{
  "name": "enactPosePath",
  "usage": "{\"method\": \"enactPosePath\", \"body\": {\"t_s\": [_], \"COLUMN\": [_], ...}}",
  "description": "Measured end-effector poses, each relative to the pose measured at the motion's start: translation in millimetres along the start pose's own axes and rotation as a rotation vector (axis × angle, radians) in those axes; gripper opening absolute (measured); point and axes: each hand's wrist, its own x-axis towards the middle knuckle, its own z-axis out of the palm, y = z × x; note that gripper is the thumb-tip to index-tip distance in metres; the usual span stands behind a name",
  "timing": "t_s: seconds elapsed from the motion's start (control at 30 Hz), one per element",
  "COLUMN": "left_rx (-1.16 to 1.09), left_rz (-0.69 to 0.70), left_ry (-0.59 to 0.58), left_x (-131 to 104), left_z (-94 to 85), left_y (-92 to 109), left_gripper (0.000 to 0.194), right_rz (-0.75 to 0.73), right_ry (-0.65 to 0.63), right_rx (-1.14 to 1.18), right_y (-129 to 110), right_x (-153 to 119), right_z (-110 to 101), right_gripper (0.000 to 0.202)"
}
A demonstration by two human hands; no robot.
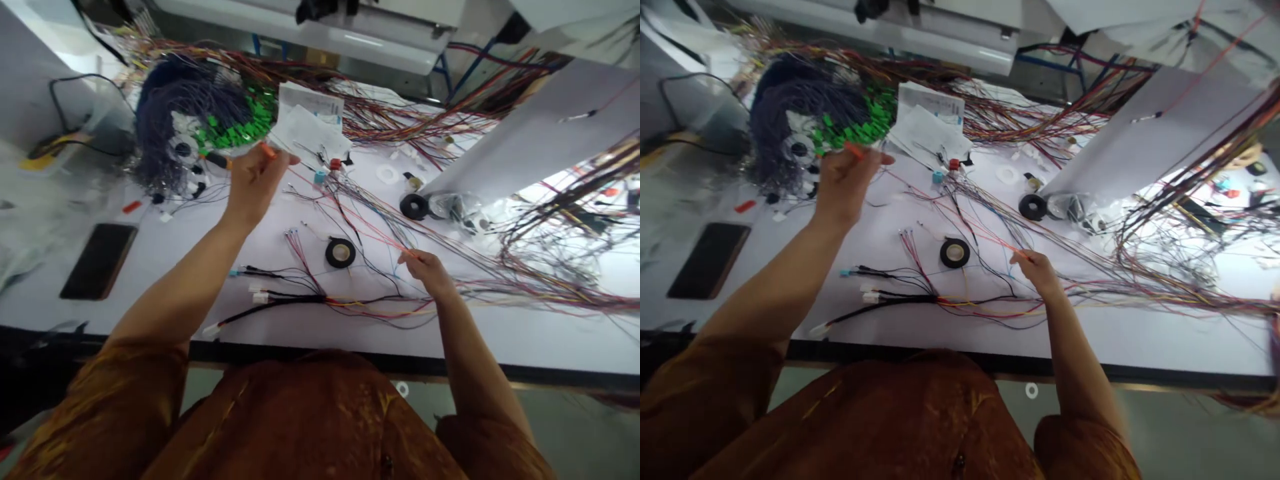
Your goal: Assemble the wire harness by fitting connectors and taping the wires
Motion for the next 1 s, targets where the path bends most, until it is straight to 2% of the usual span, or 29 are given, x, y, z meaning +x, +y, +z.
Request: {"method": "enactPosePath", "body": {"t_s": [0.03,0.1,0.17,0.2,0.3,0.4,0.47,0.57,0.67,0.8,0.9,1.0], "left_rx": [-0.088,-0.283,-0.363,-0.373,-0.376,-0.349,-0.305,-0.264,-0.191,-0.19,-0.352,-0.54], "left_rz": [-0.055,-0.242,-0.403,-0.439,-0.631,-0.749,-0.8,-0.777,-0.699,-0.606,-0.556,-0.535], "left_ry": [0.025,-0.028,-0.1,-0.06,0.008,0.082,0.069,0.016,0.014,0.131,0.21,0.258], "left_x": [-8,-29,-55,-69,-110,-143,-159,-173,-178,-169,-143,-107], "left_z": [-1.7,-6.7,-14.0,-18.3,-31.0,-40.2,-44.9,-52.2,-59.4,-63.8,-60.0,-50.4], "left_y": [2,6,6,4,-8,-26,-35,-40,-35,-25,-22,-18], "left_gripper": [0.021,0.02,0.023,0.023,0.016,0.01,0.006,0.004,0.004,0.012,0.014,0.013], "right_rz": [0.011,0.004,-0.023,-0.035,-0.077,-0.081,-0.066,-0.045,-0.047,-0.114,-0.204,-0.322], "right_ry": [-0.051,-0.102,-0.065,-0.036,0.052,0.058,0.038,0.007,-0.048,-0.136,-0.164,-0.087], "right_rx": [0.129,0.369,0.509,0.539,0.561,0.562,0.533,0.443,0.385,0.287,0.083,-0.142], "right_y": [1,2,5,7,15,19,19,17,17,17,13,9], "right_x": [-2,-6,-9,-9,-8,-7,-7,-9,-12,-22,-32,-39], "right_z": [-3,-9,-13,-13,-11,-7,-4,-2,-4,-12,-15,-11], "right_gripper": [0.031,0.036,0.041,0.043,0.045,0.043,0.042,0.041,0.037,0.025,0.02,0.015]}}
